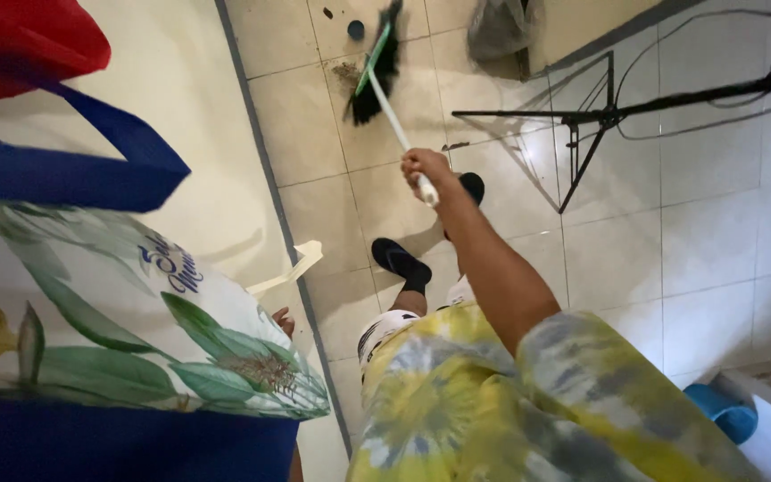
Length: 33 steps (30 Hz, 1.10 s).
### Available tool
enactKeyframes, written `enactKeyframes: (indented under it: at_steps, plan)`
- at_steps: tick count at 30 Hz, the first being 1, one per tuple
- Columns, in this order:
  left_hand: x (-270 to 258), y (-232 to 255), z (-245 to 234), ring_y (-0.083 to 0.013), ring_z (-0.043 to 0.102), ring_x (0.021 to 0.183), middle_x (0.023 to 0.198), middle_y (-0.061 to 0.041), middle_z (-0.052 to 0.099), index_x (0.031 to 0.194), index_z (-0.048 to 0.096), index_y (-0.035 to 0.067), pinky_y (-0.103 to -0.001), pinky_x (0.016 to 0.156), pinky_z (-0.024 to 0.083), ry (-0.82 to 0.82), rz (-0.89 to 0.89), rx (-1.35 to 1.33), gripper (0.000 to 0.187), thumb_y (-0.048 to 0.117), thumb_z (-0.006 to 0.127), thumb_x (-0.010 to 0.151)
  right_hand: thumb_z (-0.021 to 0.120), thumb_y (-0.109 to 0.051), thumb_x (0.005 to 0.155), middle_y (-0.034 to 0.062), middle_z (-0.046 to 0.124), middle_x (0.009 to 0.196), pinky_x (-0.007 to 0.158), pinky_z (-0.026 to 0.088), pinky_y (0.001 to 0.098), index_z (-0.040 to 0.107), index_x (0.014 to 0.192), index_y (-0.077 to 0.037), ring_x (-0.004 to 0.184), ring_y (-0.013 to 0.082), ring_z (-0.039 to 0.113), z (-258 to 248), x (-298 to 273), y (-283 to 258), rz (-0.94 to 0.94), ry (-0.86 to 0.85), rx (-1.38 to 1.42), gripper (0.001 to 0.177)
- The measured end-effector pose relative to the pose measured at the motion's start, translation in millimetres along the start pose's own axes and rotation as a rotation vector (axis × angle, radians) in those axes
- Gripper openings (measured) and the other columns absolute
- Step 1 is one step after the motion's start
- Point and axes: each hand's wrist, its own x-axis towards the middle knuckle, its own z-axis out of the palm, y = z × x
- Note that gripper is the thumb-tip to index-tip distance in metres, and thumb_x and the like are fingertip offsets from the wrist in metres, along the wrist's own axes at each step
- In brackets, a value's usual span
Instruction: Sweeping dust and debris off a tiled floor using a broom.
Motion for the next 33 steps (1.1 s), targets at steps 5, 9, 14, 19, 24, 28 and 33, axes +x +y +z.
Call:
enactKeyframes:
  at_steps: [5, 9, 14, 19, 24, 28, 33]
  plan:
    - [5, -18, 6, -0.0198, 0.065, 0.097, 0.111, -0.009, 0.07, 0.147, 0.056, 0.007, -0.036, 0.087, 0.052, 0.052, 0.017, -0.072, 0.057, 0.04, 0.063, 0.1, 0.063, -0.016, 0.099, 0.0016, 0.053, 0.063, 0.035, 0.037, 0.0263, 0.058, 0.096, 0.001, 0.043, 0.0093, 0.048, -54, -50, -71, -0.233, -0.045, -0.766, 0.018]
    - [-2, -3, 22, -0.0192, 0.065, 0.096, 0.11, -0.008, 0.07, 0.147, 0.056, 0.006, -0.036, 0.086, 0.052, 0.106, 0.016, -0.126, 0.058, 0.04, 0.064, 0.101, 0.066, -0.009, 0.091, 0.0025, 0.058, 0.064, 0.036, 0.035, 0.0264, 0.057, 0.139, -0.007, 0.044, 0.01, 0.045, -69, -115, -117, -0.154, 0.181, -0.731, 0.049]
    - [-29, 76, 53, -0.0265, 0.068, 0.111, 0.126, -0.013, 0.072, 0.145, 0.061, 0.016, -0.041, 0.097, 0.052, 0.148, -0.411, 0.245, 0.049, 0.031, 0.059, 0.098, 0.067, -0.003, 0.091, 0.0088, 0.059, 0.068, 0.041, 0.039, 0.0314, 0.053, 0.132, 0.008, 0.047, 0.0163, 0.049, -116, -45, -137, -0.076, 0.227, -0.793, 0.045]
    - [-27, 144, 88, -0.0297, 0.066, 0.12, 0.133, -0.013, 0.07, 0.145, 0.061, 0.019, -0.041, 0.102, 0.051, 0.197, -0.575, 0.221, 0.049, 0.032, 0.059, 0.098, 0.064, -0.004, 0.091, 0.0057, 0.059, 0.065, 0.042, 0.041, 0.026, 0.067, 0.089, -0.001, 0.047, 0.0124, 0.053, -53, 61, -157, -0.021, 0.038, -0.569, 0.005]
    - [-19, 191, 110, -0.0293, 0.062, 0.128, 0.14, -0.013, 0.065, 0.146, 0.058, 0.017, -0.041, 0.106, 0.047, 0.205, -0.593, 0.234, 0.05, 0.035, 0.06, 0.1, 0.052, -0.005, 0.098, 0.0028, 0.055, 0.061, 0.037, 0.034, 0.0206, 0.066, 0.088, -0.004, 0.043, 0.0062, 0.043, 24, 100, -209, 0.033, 0.097, -0.347, 0.017]
    - [-8, 216, 118, -0.0286, 0.061, 0.128, 0.141, -0.012, 0.064, 0.147, 0.058, 0.016, -0.041, 0.106, 0.046, 0.226, -0.61, 0.196, 0.05, 0.034, 0.058, 0.1, 0.054, -0.011, 0.103, -0.0029, 0.045, 0.057, 0.034, 0.031, 0.0222, 0.051, 0.084, -0.01, 0.04, 0.0066, 0.038, -13, 94, -259, 0.126, -0.206, -0.32, 0.02]
    - [8, 223, 128, -0.0272, 0.063, 0.126, 0.138, -0.012, 0.067, 0.145, 0.06, 0.014, -0.038, 0.107, 0.046, 0.233, -0.562, 0.129, 0.05, 0.032, 0.059, 0.098, 0.047, -0.034, 0.109, 0.003, 0.051, 0.054, 0.037, 0.039, 0.0258, 0.064, 0.086, 0.0, 0.037, 0.0123, 0.043, -43, -19, -284, -0.116, 0.032, -0.877, 0.044]
